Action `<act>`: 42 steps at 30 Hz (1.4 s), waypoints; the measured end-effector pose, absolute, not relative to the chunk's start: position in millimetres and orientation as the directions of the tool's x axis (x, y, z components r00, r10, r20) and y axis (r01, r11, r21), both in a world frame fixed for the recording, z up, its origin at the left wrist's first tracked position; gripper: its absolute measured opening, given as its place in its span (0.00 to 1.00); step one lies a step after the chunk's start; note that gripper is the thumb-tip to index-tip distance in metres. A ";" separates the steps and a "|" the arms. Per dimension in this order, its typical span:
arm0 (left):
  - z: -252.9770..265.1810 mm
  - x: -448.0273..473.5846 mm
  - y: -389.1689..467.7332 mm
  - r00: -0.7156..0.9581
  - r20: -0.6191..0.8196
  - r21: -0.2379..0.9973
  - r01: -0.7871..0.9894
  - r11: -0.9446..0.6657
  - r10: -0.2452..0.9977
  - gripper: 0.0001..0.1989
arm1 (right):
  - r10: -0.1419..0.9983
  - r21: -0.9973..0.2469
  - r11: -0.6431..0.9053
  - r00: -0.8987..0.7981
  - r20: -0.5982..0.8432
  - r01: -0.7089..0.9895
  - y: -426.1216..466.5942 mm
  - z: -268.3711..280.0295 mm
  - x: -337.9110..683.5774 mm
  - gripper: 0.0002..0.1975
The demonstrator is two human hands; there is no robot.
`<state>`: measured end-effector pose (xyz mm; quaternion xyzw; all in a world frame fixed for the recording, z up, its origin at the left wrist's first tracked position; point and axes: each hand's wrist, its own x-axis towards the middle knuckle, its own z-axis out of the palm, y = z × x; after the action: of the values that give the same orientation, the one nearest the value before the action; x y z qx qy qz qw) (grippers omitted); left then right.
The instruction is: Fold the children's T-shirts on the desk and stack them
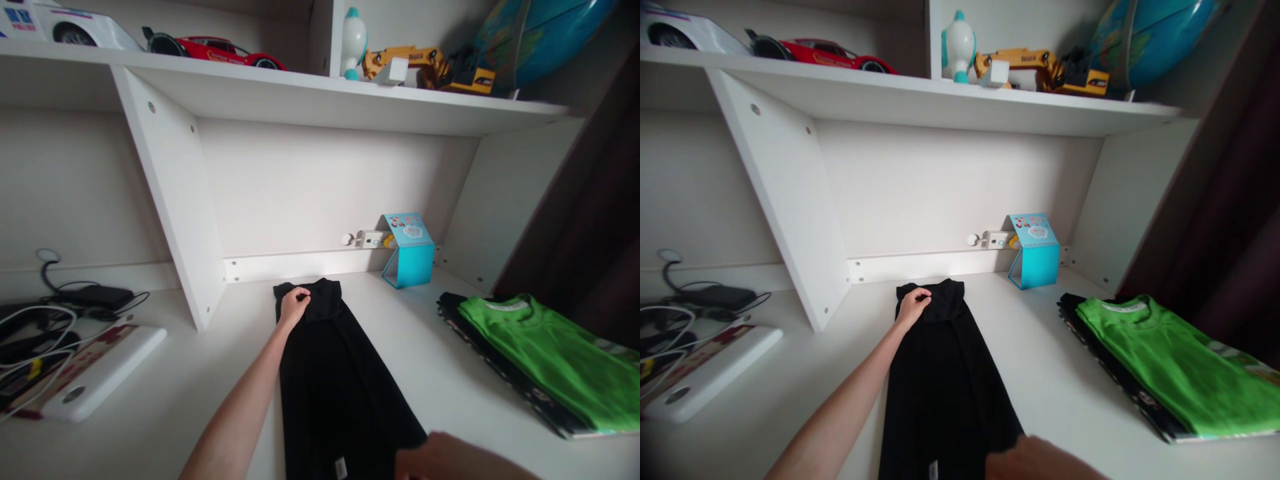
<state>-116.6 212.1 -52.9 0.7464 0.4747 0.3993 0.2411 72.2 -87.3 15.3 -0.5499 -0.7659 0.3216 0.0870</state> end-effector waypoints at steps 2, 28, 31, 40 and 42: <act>-53.4 -116.6 211.8 0.220 0.363 0.734 0.531 -0.423 0.906 0.11 | 0.870 -0.722 0.152 -0.437 -0.226 0.676 -49.1 34.5 84.1 0.09; -57.9 -112.8 212.3 0.154 0.440 0.742 0.492 -0.455 0.885 0.08 | 0.979 -0.661 -0.092 0.189 0.077 0.745 250.3 -57.3 114.8 0.14; -58.4 -114.3 216.2 0.148 0.414 0.770 0.469 -0.432 0.898 0.09 | 0.971 -0.620 -0.119 0.221 0.089 0.775 253.6 -56.6 110.5 0.14; -9.4 -133.4 218.6 0.364 0.144 0.833 0.457 -0.312 0.920 0.18 | 0.929 -0.560 -0.149 0.309 0.203 0.815 257.4 -46.5 93.0 0.13; -0.1 -138.5 215.2 0.408 0.075 0.829 0.482 -0.284 0.910 0.22 | 0.922 -0.555 -0.155 0.322 0.216 0.817 257.7 -48.0 87.0 0.13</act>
<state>-138.5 215.2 -0.1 0.7493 0.4643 0.2838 0.3773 87.0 257.7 -48.0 -0.7550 -0.5758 0.0866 0.3014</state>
